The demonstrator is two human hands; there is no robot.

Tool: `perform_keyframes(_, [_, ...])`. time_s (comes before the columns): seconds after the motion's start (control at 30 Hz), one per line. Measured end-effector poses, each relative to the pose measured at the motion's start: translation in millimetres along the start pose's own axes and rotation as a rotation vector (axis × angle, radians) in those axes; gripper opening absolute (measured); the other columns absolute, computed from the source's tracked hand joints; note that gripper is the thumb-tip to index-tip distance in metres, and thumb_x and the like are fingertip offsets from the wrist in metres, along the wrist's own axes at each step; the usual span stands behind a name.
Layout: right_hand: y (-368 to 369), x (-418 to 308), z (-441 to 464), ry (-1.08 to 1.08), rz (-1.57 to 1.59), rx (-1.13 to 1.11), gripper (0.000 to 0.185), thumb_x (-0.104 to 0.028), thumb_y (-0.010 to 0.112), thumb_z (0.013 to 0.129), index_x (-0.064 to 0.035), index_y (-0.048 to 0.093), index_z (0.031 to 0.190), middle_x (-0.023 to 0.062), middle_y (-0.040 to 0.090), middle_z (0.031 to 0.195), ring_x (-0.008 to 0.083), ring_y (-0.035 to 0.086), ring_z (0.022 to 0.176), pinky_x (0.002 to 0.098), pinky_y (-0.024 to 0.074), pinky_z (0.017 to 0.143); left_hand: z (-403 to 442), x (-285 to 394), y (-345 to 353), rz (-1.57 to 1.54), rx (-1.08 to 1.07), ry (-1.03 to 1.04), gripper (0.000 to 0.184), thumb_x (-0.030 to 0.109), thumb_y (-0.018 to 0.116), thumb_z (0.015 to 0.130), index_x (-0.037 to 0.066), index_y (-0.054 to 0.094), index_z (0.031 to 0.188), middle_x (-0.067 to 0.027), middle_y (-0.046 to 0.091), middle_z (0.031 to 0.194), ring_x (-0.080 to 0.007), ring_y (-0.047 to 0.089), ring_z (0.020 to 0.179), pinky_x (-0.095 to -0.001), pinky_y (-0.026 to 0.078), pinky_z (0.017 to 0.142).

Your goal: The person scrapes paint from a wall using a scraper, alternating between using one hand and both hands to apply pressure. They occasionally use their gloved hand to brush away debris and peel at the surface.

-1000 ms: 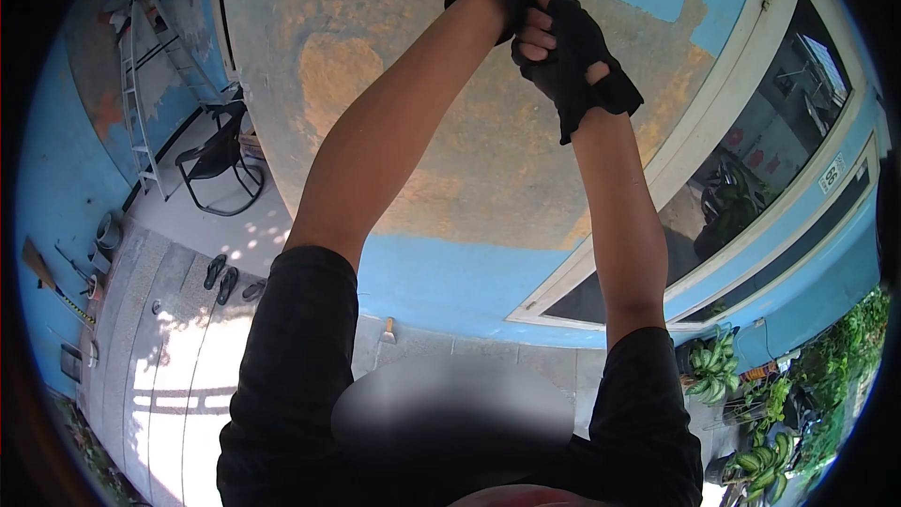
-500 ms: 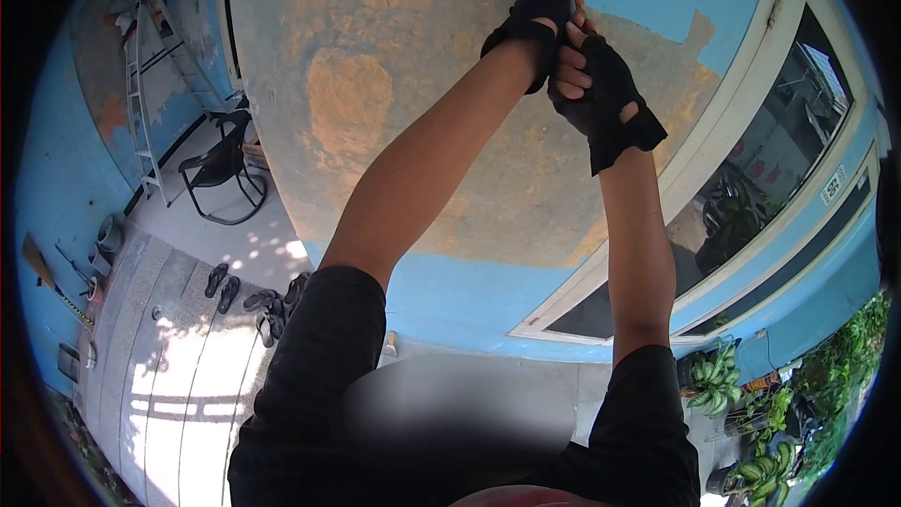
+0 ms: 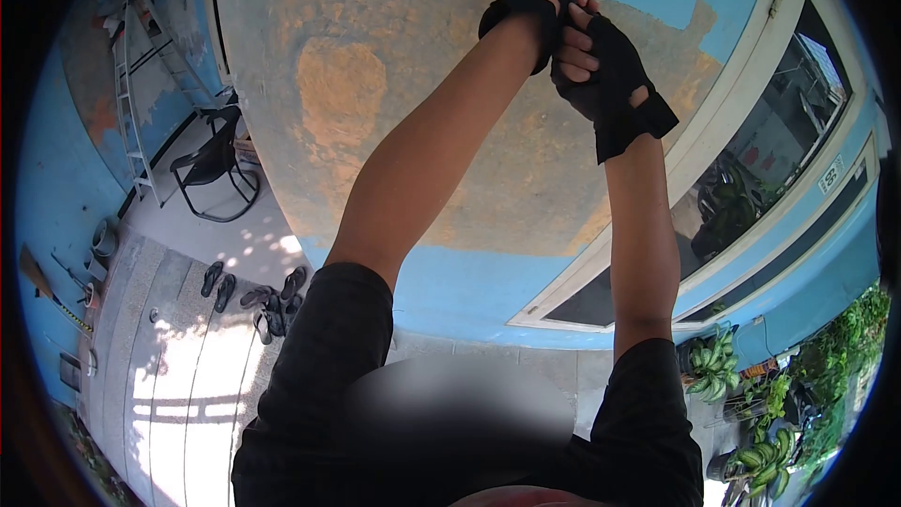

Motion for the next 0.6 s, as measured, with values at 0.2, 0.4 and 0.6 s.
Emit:
perform_keyframes(0.2, [0, -4, -2, 0.042, 0.032, 0.002, 0.012, -0.014, 0.049, 0.105, -0.0219, 0.057, 0.100, -0.0061, 0.043, 0.062, 0.0048, 0.035, 0.042, 0.0191, 0.0267, 0.036, 8, -4, 2, -0.028, 0.013, 0.009, 0.025, 0.037, 0.046, 0.094, 0.014, 0.055, 0.098, 0.0015, 0.062, 0.075, -0.0155, 0.059, 0.059, -0.0336, 0.051, 0.049])
perform_keyframes(0.4, [-3, -3, -6, 0.052, 0.035, -0.027, 0.011, -0.013, 0.052, 0.103, -0.0225, 0.058, 0.101, -0.0054, 0.044, 0.062, 0.0052, 0.036, 0.043, 0.0198, 0.0278, 0.038, 2, -1, 5, 0.016, 0.053, -0.005, 0.024, 0.035, 0.042, 0.094, 0.014, 0.055, 0.096, 0.0013, 0.062, 0.074, -0.0160, 0.057, 0.056, -0.0348, 0.052, 0.048])
perform_keyframes(0.6, [-6, -4, 5, 0.087, 0.060, -0.077, 0.011, -0.013, 0.055, 0.101, -0.0234, 0.058, 0.100, -0.0042, 0.047, 0.063, 0.0067, 0.038, 0.045, 0.0210, 0.0300, 0.040, -19, 6, 6, 0.067, 0.075, -0.053, 0.026, 0.038, 0.042, 0.093, 0.015, 0.055, 0.094, 0.0022, 0.063, 0.077, -0.0160, 0.056, 0.056, -0.0388, 0.051, 0.041])
Point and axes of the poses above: each hand's wrist, its own z-axis towards the middle knuckle, its own y-axis out of the palm, x = y × z, the point moved 8 cm from there along z, towards the middle knuckle
